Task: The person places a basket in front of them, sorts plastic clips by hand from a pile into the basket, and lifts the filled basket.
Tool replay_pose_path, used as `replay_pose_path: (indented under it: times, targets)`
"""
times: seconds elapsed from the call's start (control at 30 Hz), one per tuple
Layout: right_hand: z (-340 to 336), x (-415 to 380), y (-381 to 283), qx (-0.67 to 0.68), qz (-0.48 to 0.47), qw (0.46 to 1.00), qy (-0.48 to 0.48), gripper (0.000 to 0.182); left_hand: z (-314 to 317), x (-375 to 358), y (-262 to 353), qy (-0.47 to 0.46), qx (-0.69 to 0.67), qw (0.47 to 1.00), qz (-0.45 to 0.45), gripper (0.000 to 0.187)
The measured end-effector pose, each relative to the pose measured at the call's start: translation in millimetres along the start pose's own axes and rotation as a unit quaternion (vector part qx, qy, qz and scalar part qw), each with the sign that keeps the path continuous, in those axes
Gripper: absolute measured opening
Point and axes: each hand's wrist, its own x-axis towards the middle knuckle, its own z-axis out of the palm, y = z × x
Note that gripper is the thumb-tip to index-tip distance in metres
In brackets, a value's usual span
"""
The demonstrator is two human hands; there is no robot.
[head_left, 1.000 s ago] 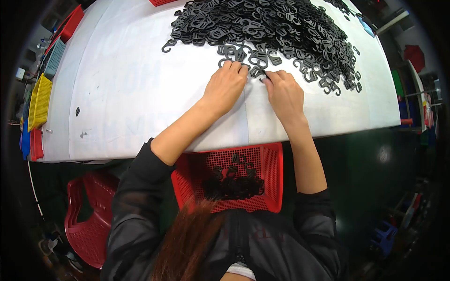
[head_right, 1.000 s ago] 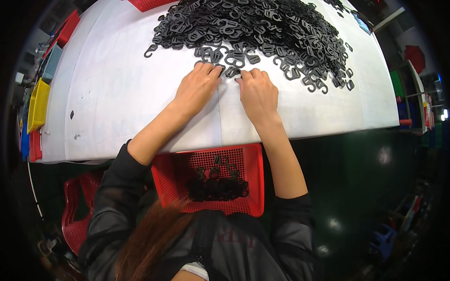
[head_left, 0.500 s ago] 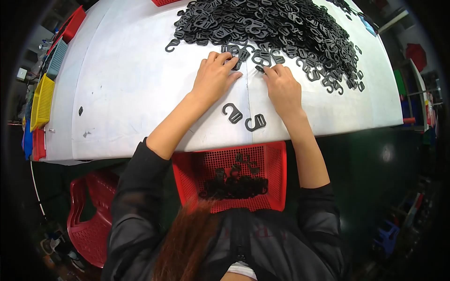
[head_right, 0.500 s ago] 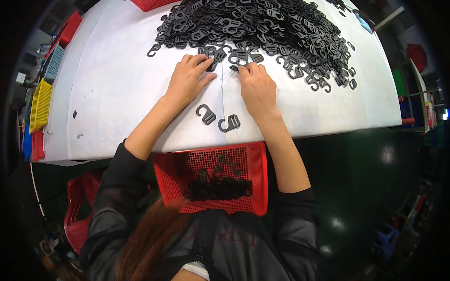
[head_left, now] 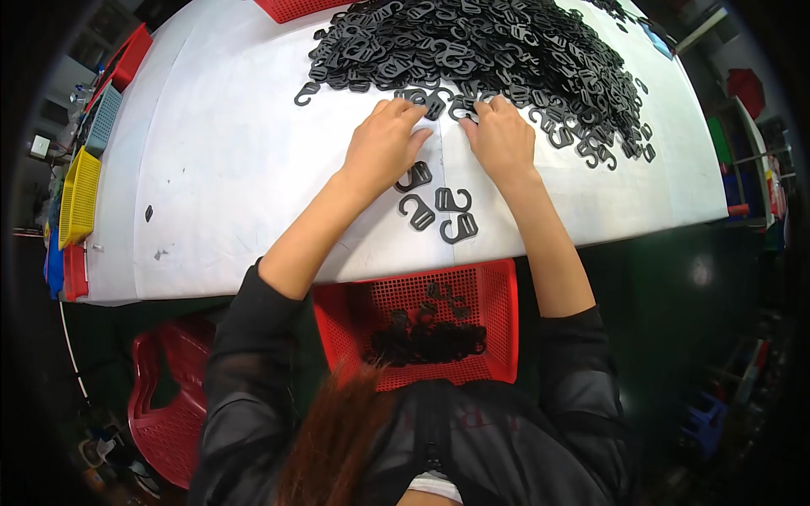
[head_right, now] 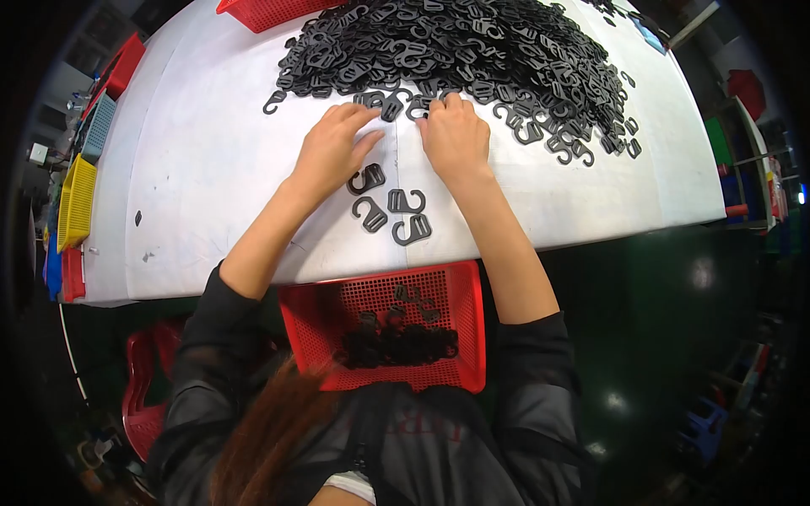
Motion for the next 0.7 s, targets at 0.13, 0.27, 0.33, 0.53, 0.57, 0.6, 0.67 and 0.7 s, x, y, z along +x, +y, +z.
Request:
replay_pose_path:
  times: [0.13,0.27,0.33,0.53,0.57,0.6,0.67,0.7]
  targets:
    - [-27,-11,0,0.129,0.091,0.982,-0.102,0.025,20,23,6,-0.029,0.071,0.997,-0.026,0.041]
    - [-50,-17,11,0.188,0.115,0.957,-0.187,0.026,34,25,-3,-0.012,0.095,0.995,0.000,0.026]
    - [-41,-12,17,0.106,0.082,0.987,-0.086,0.030,25,20,-2,0.017,0.062,0.998,0.000,0.025]
    - [2,8,40,0.008,-0.046,0.999,-0.013,0.020,-29,5,10,-0.181,-0.166,0.942,-0.229,0.024]
    - [4,8,41,-0.017,-0.057,0.998,-0.021,0.019,-25,4,7,-0.141,-0.128,0.964,-0.183,0.024]
    - [0,5,40,-0.026,-0.062,0.998,-0.015,0.017,-16,3,3,-0.101,-0.091,0.981,-0.135,0.024]
    - [-20,-5,33,0.070,0.000,0.996,-0.059,0.020,-3,10,-2,-0.023,-0.038,0.997,-0.055,0.025]
    - [-32,-10,30,0.116,0.031,0.989,-0.081,0.022,4,16,-4,-0.011,-0.020,0.999,-0.039,0.024]
